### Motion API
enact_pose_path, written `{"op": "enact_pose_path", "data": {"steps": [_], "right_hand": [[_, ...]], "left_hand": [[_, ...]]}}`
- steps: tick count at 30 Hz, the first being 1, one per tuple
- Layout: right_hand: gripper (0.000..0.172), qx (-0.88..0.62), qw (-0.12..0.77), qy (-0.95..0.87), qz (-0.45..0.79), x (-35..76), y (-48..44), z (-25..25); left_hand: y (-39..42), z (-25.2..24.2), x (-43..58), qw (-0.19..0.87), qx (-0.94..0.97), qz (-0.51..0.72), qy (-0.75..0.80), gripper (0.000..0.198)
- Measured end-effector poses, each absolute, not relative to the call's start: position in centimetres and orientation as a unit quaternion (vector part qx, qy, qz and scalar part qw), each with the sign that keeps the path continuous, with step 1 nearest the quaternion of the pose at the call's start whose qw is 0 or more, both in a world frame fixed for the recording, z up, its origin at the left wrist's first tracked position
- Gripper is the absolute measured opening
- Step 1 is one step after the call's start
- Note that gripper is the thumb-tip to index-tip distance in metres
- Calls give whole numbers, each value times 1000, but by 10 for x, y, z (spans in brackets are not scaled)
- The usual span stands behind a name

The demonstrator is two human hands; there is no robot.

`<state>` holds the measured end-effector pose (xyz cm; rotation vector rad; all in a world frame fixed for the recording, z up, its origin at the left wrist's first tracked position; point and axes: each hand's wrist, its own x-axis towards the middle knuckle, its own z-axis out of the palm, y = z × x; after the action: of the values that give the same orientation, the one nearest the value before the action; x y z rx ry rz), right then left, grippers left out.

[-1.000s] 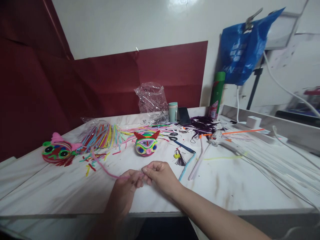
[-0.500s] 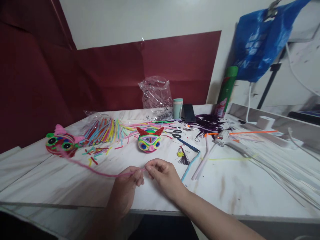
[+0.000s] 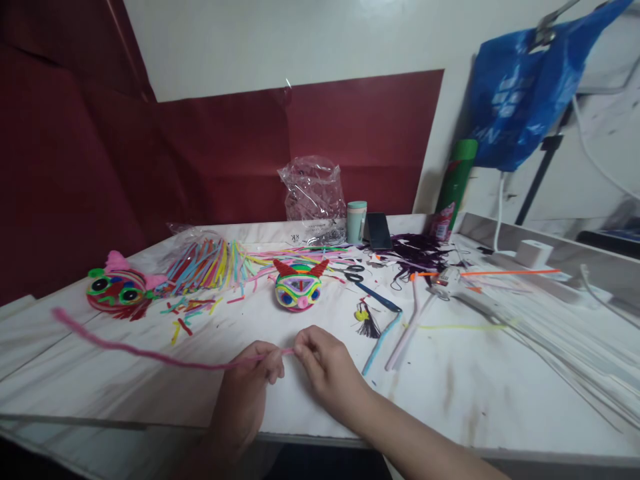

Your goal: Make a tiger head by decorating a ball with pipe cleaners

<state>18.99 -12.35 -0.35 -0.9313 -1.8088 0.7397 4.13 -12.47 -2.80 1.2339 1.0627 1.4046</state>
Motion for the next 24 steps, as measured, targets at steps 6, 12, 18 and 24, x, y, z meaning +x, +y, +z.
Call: {"op": "enact_pose_path", "data": {"steps": [6,12,18,24], "right_hand": [[25,-334,410,-843,98,194,-121,-11],[23,-411,476,-637,446,192,-124,5],[29,-356,509,-560,548,176,-120,3],[24,-388,496,-633,450,178,-121,4]], "left_hand": [[-125,-30,41,420,520,556,494,20],[-124,-13,43,587,359,641,339,33],[-122,-14,39,651,348,613,281,28],[-124,-17,42,631,373,605,311,26]]}}
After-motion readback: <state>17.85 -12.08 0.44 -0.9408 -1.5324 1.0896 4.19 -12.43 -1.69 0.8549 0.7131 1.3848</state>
